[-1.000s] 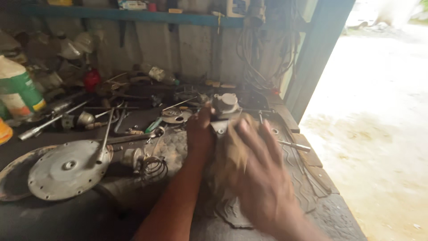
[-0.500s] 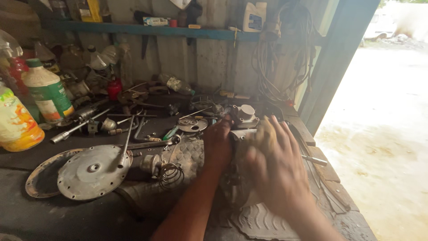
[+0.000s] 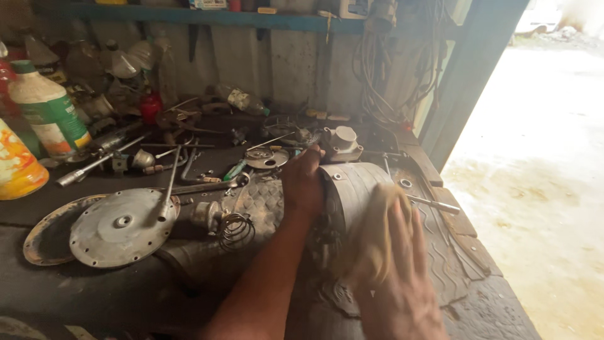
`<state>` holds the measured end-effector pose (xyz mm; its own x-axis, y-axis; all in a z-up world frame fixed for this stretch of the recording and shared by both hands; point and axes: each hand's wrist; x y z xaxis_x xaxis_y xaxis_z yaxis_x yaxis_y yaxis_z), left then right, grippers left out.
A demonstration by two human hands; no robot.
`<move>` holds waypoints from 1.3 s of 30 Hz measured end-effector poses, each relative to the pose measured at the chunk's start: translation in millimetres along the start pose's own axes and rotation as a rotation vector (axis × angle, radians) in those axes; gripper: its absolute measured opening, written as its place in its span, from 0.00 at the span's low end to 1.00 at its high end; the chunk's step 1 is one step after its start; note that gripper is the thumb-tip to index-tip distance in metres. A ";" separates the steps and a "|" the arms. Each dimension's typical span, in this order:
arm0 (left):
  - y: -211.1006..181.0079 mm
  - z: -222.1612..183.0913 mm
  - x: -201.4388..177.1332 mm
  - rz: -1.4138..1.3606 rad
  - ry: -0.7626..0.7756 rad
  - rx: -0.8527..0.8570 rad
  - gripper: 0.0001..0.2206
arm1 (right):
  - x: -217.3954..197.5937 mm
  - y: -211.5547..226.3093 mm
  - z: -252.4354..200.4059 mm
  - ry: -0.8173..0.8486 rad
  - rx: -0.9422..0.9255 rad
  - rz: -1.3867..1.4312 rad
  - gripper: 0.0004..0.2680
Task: The person places a gasket onto a metallic housing, then uses a socket wrench to tighten several bolts around the perimeter. The person wipes the housing with a cloth after tightening.
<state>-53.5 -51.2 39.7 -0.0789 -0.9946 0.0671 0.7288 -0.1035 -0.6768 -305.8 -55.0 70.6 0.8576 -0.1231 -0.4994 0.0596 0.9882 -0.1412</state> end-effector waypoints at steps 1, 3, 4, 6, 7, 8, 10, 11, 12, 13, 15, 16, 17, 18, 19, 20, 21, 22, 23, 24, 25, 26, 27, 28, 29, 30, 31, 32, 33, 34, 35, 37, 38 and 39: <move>2.5 -0.5 2.3 -0.011 -0.001 -0.040 0.18 | -2.5 1.0 -4.5 0.015 0.073 0.034 0.29; 6.5 -2.3 7.6 -0.037 0.002 -0.121 0.19 | -7.6 3.2 -10.0 0.044 0.223 0.096 0.34; 7.1 -3.4 9.5 0.076 0.022 -0.003 0.19 | -6.7 3.7 -8.1 0.017 0.238 0.113 0.31; 4.2 -0.4 9.8 0.303 0.047 0.242 0.19 | 1.1 3.0 5.3 -0.045 0.257 0.150 0.25; -0.7 1.4 10.7 0.207 0.029 0.127 0.21 | 4.0 -1.7 14.4 -0.065 0.325 0.183 0.23; -6.3 0.1 6.4 0.121 0.009 0.007 0.22 | 8.4 -4.3 22.9 -0.080 0.395 0.226 0.22; -20.4 1.4 -4.1 0.069 0.007 -0.112 0.24 | 12.2 -13.8 35.0 -0.041 0.485 0.266 0.18; -28.2 4.6 -9.9 0.103 0.027 -0.113 0.26 | 11.0 -22.8 38.9 0.012 0.504 0.262 0.17; -36.6 7.4 -15.1 0.136 0.042 -0.118 0.27 | 10.4 -30.7 42.4 0.069 0.519 0.257 0.15; -45.3 10.6 -17.8 0.133 0.056 -0.122 0.28 | 10.6 -36.9 45.3 0.099 0.501 0.256 0.17; -60.8 16.5 -26.6 0.136 0.089 -0.125 0.31 | 9.3 -44.6 48.7 0.155 0.470 0.262 0.20; -67.3 18.9 -26.2 0.112 0.115 -0.124 0.31 | 7.7 -49.6 50.5 0.219 0.497 0.249 0.21; -71.9 21.7 -28.3 0.088 0.141 -0.122 0.31 | 6.6 -54.1 52.8 0.283 0.524 0.236 0.22; -75.1 21.4 -33.9 0.076 0.161 -0.126 0.31 | 6.2 -53.8 53.7 0.355 0.548 0.236 0.23; -78.3 20.8 -33.7 0.058 0.176 -0.136 0.30 | 3.0 -56.6 54.6 0.290 0.508 0.282 0.25; -80.2 21.1 -34.8 0.044 0.189 -0.143 0.29 | 0.9 -59.2 55.7 0.222 0.467 0.332 0.26; -81.4 20.8 -37.2 0.031 0.202 -0.151 0.29 | 1.2 -59.2 55.4 0.154 0.427 0.382 0.27; -83.1 20.8 -35.8 0.012 0.204 -0.176 0.27 | 1.0 -60.7 53.8 0.134 0.420 0.356 0.27; -84.3 20.3 -35.2 -0.008 0.206 -0.202 0.25 | 1.7 -60.8 49.9 0.114 0.412 0.331 0.27; -84.9 18.6 -33.0 -0.031 0.210 -0.231 0.23 | 1.8 -61.5 43.2 0.097 0.405 0.300 0.27; -85.0 17.4 -30.4 -0.115 0.259 -0.217 0.22 | 0.9 -63.1 35.3 0.068 0.392 0.297 0.27; -84.2 17.0 -31.1 -0.190 0.302 -0.203 0.22 | 1.3 -62.6 26.9 0.040 0.376 0.304 0.26; -83.3 17.0 -32.4 -0.265 0.346 -0.190 0.22 | 1.1 -61.5 18.4 0.012 0.361 0.311 0.25; -82.0 18.1 -35.4 -0.345 0.391 -0.203 0.22 | 0.0 -59.9 10.3 0.015 0.327 0.253 0.26; -80.7 19.5 -37.6 -0.426 0.436 -0.216 0.22 | -2.1 -58.9 3.1 0.018 0.292 0.196 0.27; -79.8 19.9 -36.3 -0.512 0.488 -0.231 0.23 | -4.0 -59.9 -2.4 0.022 0.262 0.132 0.27; -78.3 20.7 -37.1 -0.564 0.522 -0.299 0.24 | -4.0 -61.3 -5.6 -0.027 0.203 0.154 0.28; -76.9 21.1 -38.4 -0.619 0.559 -0.368 0.25 | -5.8 -63.4 -8.4 -0.073 0.146 0.171 0.29; -76.4 20.5 -38.5 -0.674 0.596 -0.439 0.27 | -8.9 -66.0 -9.8 -0.120 0.088 0.188 0.30; -76.6 20.4 -39.0 -0.647 0.642 -0.462 0.28 | -11.2 -70.0 -8.2 -0.090 0.137 0.273 0.30; -77.6 19.5 -40.8 -0.619 0.687 -0.486 0.30 | -14.1 -74.8 -5.2 -0.060 0.185 0.358 0.31; -79.7 21.7 -50.2 -0.573 0.741 -0.455 0.33 | -11.8 -83.5 5.2 0.002 0.347 0.544 0.31; -80.9 22.2 -50.3 -0.576 0.765 -0.405 0.33 | -11.4 -91.3 10.4 0.040 0.469 0.622 0.30; -82.0 21.3 -48.2 -0.579 0.788 -0.355 0.34 | -10.9 -96.9 14.2 0.078 0.590 0.701 0.29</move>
<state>-95.0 5.1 107.6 -0.8680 -0.4951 0.0389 0.2056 -0.4295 -0.8794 -313.7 -148.1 101.9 0.7605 0.5370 -0.3651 -0.1914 0.7227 0.6642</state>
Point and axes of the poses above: each hand's wrist, its own z-axis towards the middle knuckle, its own x-axis out of the palm, y = z × x, and after that the axes turned 11 degrees about -y, right-handed
